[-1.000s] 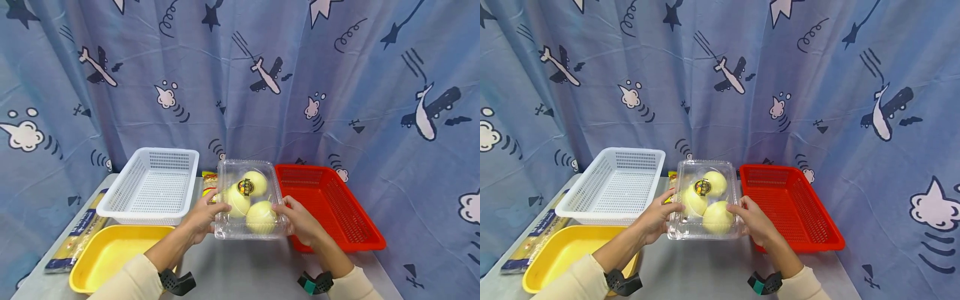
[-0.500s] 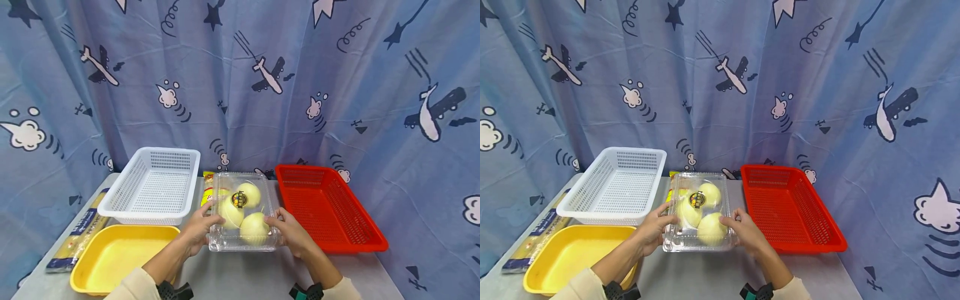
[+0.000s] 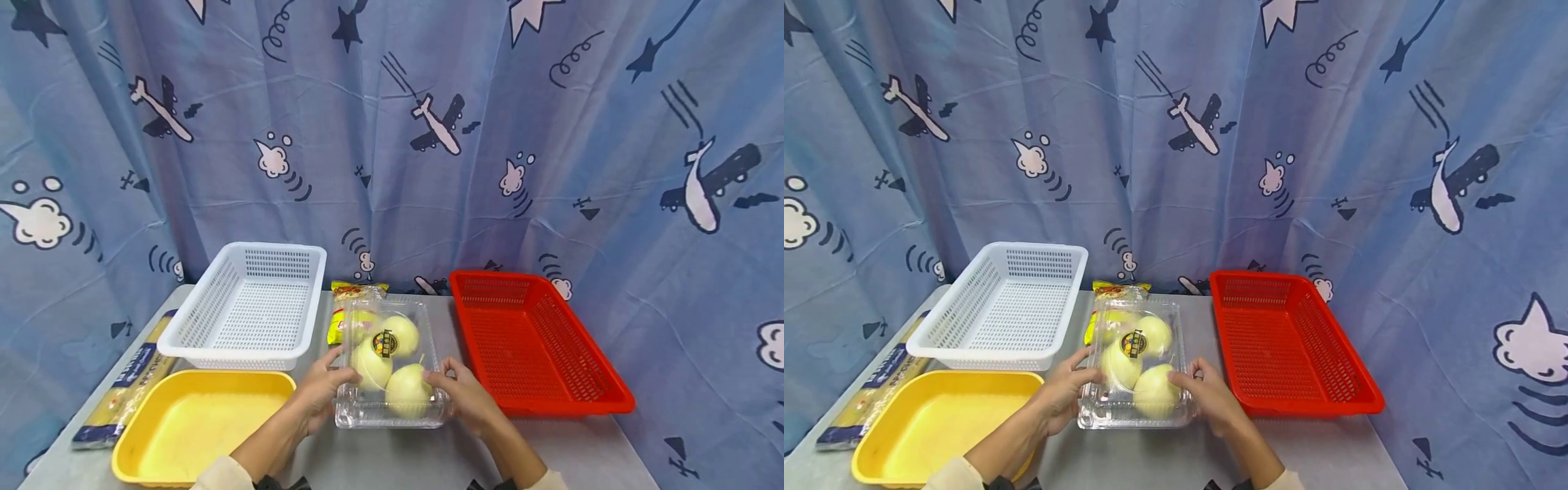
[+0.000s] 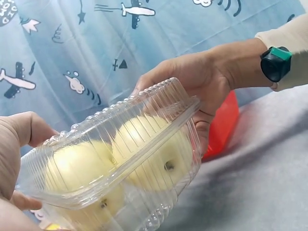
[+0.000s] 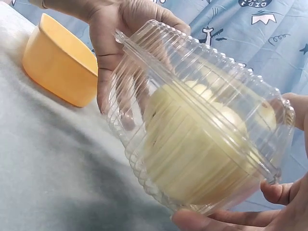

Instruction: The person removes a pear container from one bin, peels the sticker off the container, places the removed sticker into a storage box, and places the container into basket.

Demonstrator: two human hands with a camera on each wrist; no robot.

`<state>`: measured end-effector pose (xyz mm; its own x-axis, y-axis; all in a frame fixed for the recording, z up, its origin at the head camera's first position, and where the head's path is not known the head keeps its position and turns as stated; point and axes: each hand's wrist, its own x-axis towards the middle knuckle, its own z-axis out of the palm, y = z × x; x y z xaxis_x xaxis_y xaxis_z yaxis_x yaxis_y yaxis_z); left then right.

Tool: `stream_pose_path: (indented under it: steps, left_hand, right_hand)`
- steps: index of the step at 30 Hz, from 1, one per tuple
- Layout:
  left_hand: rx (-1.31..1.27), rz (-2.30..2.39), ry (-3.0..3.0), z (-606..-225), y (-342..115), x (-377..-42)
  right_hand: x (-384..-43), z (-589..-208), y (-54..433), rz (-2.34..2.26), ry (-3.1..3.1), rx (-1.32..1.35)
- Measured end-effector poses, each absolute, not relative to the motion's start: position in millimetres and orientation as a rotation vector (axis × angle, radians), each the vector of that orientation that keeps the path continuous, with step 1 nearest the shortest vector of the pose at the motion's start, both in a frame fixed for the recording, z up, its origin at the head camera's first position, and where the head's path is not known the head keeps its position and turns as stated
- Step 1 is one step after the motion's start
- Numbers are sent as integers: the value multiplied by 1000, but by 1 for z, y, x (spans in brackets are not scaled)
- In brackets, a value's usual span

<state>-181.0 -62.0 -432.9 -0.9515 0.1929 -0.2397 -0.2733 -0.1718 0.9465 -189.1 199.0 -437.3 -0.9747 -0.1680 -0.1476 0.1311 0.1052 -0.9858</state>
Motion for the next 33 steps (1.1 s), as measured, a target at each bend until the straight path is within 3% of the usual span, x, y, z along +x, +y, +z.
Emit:
stream_pose_path:
  steps: [33]
  left_hand:
    - [-211,2230,1682,-481,-57,-183]
  right_hand:
    - [-186,-479,194,-1987,2067,42]
